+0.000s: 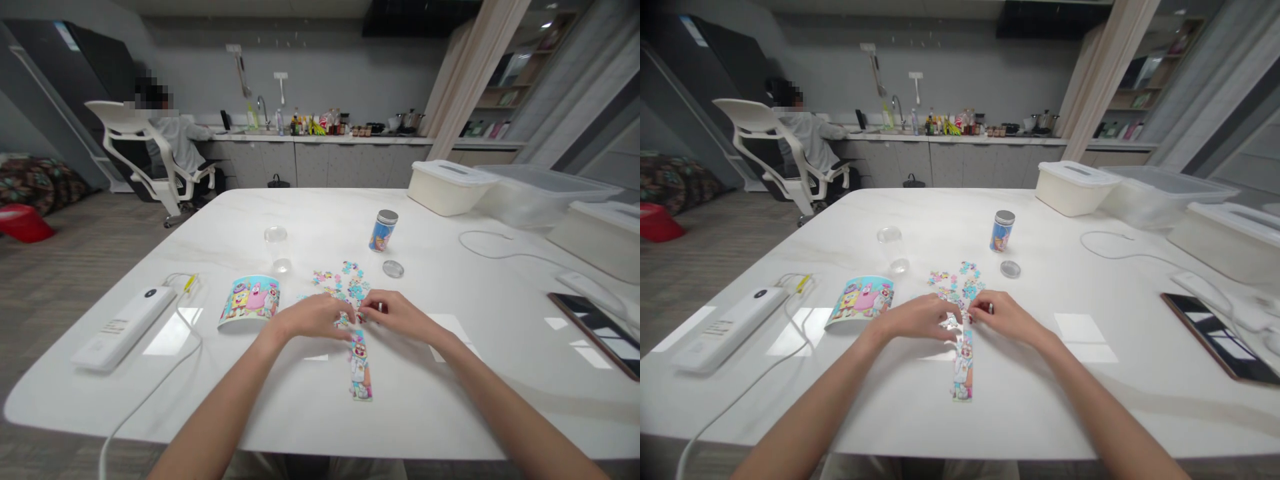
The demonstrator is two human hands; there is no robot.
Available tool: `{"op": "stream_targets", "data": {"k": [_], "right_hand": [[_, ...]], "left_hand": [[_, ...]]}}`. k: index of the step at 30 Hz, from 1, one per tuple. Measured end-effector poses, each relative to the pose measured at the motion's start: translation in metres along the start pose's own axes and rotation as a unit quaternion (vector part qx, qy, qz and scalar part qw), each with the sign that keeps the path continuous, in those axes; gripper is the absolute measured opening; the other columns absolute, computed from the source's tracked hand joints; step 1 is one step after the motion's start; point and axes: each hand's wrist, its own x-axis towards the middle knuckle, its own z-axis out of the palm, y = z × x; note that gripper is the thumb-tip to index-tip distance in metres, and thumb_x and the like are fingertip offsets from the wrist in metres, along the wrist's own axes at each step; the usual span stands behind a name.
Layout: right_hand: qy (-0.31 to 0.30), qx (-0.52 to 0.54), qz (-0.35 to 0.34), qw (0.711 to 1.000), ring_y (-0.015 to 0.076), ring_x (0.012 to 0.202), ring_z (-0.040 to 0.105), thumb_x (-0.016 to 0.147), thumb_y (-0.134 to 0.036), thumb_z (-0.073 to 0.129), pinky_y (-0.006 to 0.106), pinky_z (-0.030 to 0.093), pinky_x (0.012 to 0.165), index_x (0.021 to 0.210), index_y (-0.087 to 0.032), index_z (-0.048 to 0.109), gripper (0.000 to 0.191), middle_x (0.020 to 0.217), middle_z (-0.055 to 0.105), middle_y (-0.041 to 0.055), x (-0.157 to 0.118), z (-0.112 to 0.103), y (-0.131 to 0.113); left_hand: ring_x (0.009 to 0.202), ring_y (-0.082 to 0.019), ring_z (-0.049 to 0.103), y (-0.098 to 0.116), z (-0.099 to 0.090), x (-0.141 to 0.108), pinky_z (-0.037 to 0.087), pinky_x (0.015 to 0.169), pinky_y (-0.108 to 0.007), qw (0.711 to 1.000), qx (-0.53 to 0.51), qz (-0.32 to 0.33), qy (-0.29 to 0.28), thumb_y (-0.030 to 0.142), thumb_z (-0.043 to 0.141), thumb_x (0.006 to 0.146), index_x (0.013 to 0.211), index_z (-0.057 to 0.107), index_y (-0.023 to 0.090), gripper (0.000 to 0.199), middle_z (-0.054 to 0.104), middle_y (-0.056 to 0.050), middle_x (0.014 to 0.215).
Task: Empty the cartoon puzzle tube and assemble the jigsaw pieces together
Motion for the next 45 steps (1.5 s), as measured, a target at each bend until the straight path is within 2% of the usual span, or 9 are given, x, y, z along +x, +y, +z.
{"op": "stream_targets", "data": {"k": [2,4,7,10,15,24,34,39,45], "right_hand": [[0.075,-0.037,0.016,0.996,0.0155,0.068,0.057,0.089,-0.033,0.051,0.029,0.044,0.065,0.082,-0.019,0.068,0.023,0.080,0.067,0.0039,0.003,-0.006,0.010],[0.149,-0.101,0.031,0.983,0.0174,0.071,0.058,0.089,-0.031,0.048,0.031,0.045,0.069,0.083,-0.019,0.067,0.023,0.083,0.068,0.0052,0.005,-0.012,0.022],[0.173,-0.168,0.051,0.969,0.0192,0.074,0.060,0.088,-0.027,0.047,0.032,0.045,0.072,0.083,-0.019,0.068,0.023,0.084,0.068,0.0059,0.007,-0.020,0.038],[0.150,-0.179,0.040,0.971,0.0197,0.076,0.061,0.090,-0.029,0.046,0.033,0.044,0.072,0.085,-0.019,0.069,0.025,0.087,0.069,0.0066,0.008,-0.023,0.044],[0.097,-0.173,0.018,0.980,0.0198,0.077,0.060,0.093,-0.035,0.044,0.034,0.044,0.074,0.088,-0.019,0.069,0.030,0.091,0.068,0.0069,0.008,-0.020,0.038],[0.074,-0.178,-0.014,0.981,0.0206,0.083,0.060,0.096,-0.035,0.040,0.034,0.043,0.075,0.091,-0.019,0.066,0.031,0.093,0.067,0.0080,0.006,-0.021,0.031],[-0.017,-0.164,-0.079,0.983,0.0143,0.065,0.051,0.083,-0.034,0.060,0.029,0.043,0.062,0.077,-0.018,0.058,0.018,0.075,0.057,0.0030,0.001,-0.025,0.028],[-0.042,-0.159,-0.057,0.985,0.0145,0.071,0.051,0.072,-0.030,0.071,0.029,0.044,0.067,0.078,-0.018,0.061,0.016,0.081,0.058,0.0027,-0.001,-0.027,0.026],[-0.057,-0.116,-0.030,0.991,0.0145,0.072,0.052,0.071,-0.033,0.072,0.029,0.044,0.066,0.079,-0.018,0.064,0.019,0.083,0.059,0.0034,-0.002,-0.029,0.025]], "left_hand": [[0.069,-0.018,0.062,-0.004,-0.004,-0.001,0.042,0.065,-0.026,0.993,0.090,-0.061,0.051,0.036,0.057,0.090,0.109,0.065,0.023,0.025,0.065,-0.002,0.071],[0.074,-0.022,0.065,-0.009,-0.006,-0.002,0.044,0.067,-0.029,0.977,0.174,-0.107,0.067,0.031,0.049,0.094,0.114,0.061,0.019,0.026,0.068,-0.006,0.074],[0.078,-0.026,0.068,-0.014,-0.005,-0.001,0.047,0.069,-0.032,0.963,0.231,-0.130,0.048,0.028,0.043,0.095,0.115,0.060,0.015,0.028,0.071,-0.012,0.082],[0.080,-0.025,0.069,-0.019,-0.003,-0.001,0.048,0.071,-0.032,0.960,0.246,-0.130,0.041,0.026,0.040,0.096,0.112,0.061,0.015,0.029,0.072,-0.014,0.085],[0.080,-0.025,0.069,-0.024,-0.004,-0.003,0.048,0.072,-0.033,0.956,0.258,-0.135,0.047,0.028,0.036,0.098,0.112,0.062,0.014,0.033,0.072,-0.014,0.085],[0.091,-0.025,0.067,-0.025,-0.014,-0.008,0.048,0.077,-0.033,0.952,0.266,-0.152,0.014,0.030,0.041,0.095,0.110,0.064,0.015,0.031,0.071,-0.015,0.098],[0.095,-0.025,0.066,-0.028,-0.013,-0.007,0.047,0.078,-0.033,0.951,0.255,-0.173,0.009,0.035,0.044,0.093,0.121,0.061,0.018,0.037,0.070,-0.015,0.106],[0.094,-0.027,0.067,-0.027,-0.013,-0.008,0.047,0.077,-0.034,0.952,0.251,-0.175,0.006,0.034,0.043,0.093,0.123,0.060,0.017,0.038,0.070,-0.016,0.105],[0.094,-0.028,0.067,-0.022,-0.014,-0.007,0.048,0.077,-0.035,0.952,0.257,-0.165,0.005,0.032,0.044,0.093,0.119,0.061,0.015,0.035,0.070,-0.017,0.103]]}}
